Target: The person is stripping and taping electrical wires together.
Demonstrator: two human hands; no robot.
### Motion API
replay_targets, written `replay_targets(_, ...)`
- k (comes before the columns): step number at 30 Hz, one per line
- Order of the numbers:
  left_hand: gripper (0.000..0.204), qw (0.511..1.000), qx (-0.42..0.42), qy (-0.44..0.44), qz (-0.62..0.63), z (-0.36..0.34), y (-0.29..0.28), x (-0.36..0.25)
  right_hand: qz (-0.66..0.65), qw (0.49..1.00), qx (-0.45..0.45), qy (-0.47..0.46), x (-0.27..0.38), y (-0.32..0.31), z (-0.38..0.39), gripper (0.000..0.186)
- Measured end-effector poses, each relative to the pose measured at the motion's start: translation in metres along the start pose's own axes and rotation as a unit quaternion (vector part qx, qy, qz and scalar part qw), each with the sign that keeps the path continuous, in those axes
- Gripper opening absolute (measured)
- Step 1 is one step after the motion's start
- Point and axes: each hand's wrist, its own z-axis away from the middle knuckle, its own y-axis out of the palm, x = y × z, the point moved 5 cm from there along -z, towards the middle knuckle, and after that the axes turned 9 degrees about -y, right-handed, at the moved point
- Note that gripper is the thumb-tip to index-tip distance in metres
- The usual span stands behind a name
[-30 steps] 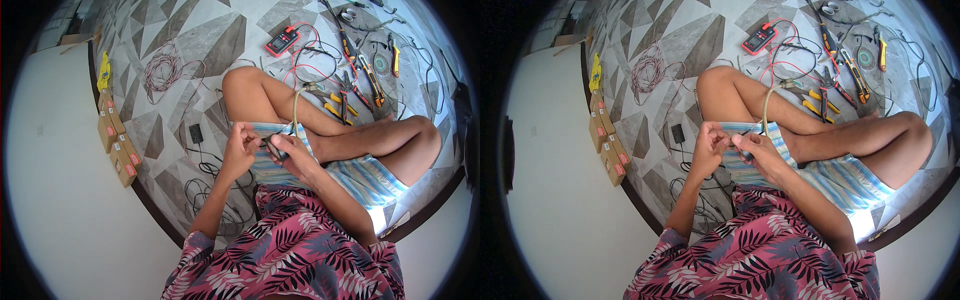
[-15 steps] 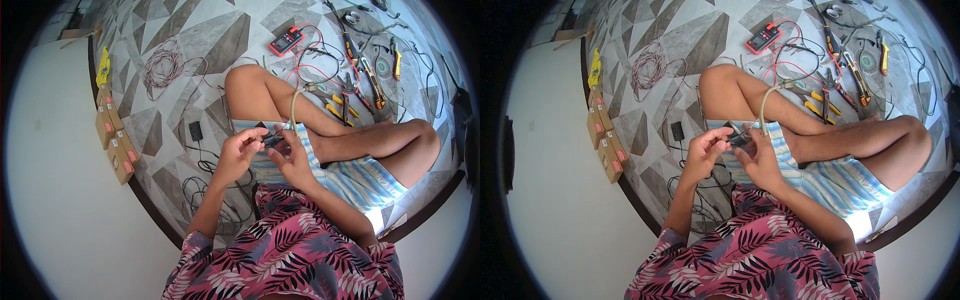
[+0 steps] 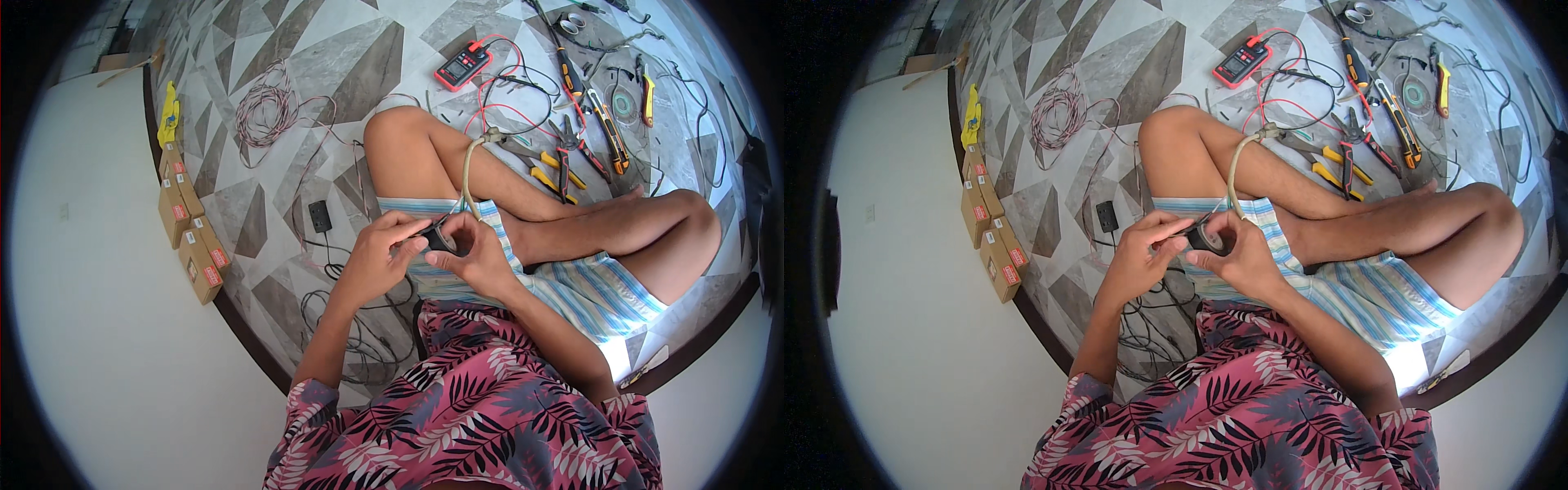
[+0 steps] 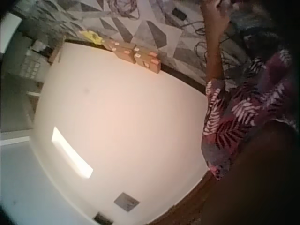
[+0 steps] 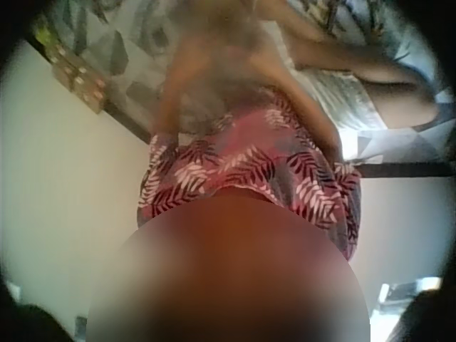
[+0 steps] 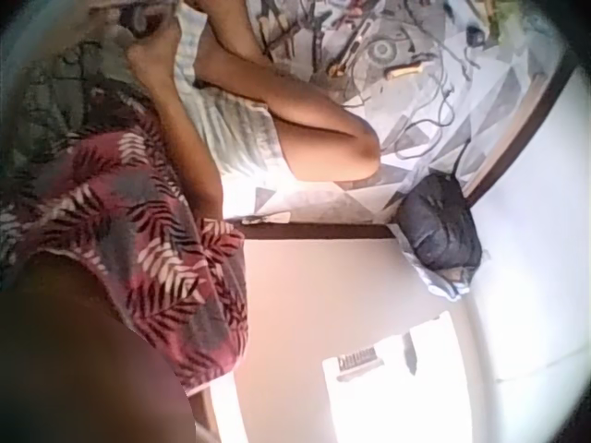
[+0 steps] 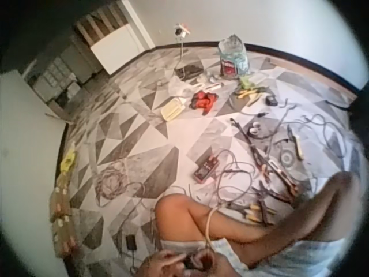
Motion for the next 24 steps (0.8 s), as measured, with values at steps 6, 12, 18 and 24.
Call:
replay_targets(6,0.018,0.998,-0.058,0.021,-0.030,-0.007,0.004,-0.003,0.046,0.992,0.097,-0.062,0.012,0.002,-0.003,0.072)
replay_targets(12,0.015,0.996,-0.082,-0.004,-0.032,-0.005,0.003,-0.001,0.068,0.985,0.138,-0.081,0.012,0.000,-0.011,0.073)
replay_targets(18,0.017,0.987,-0.150,0.038,-0.038,-0.005,0.013,-0.001,0.053,0.993,0.109,0.007,0.003,-0.004,-0.013,0.053)
replay_targets(24,0.023,0.980,-0.172,0.075,-0.064,-0.009,0.020,0.008,-0.042,0.998,0.044,0.024,-0.008,0.000,-0.009,0.050)
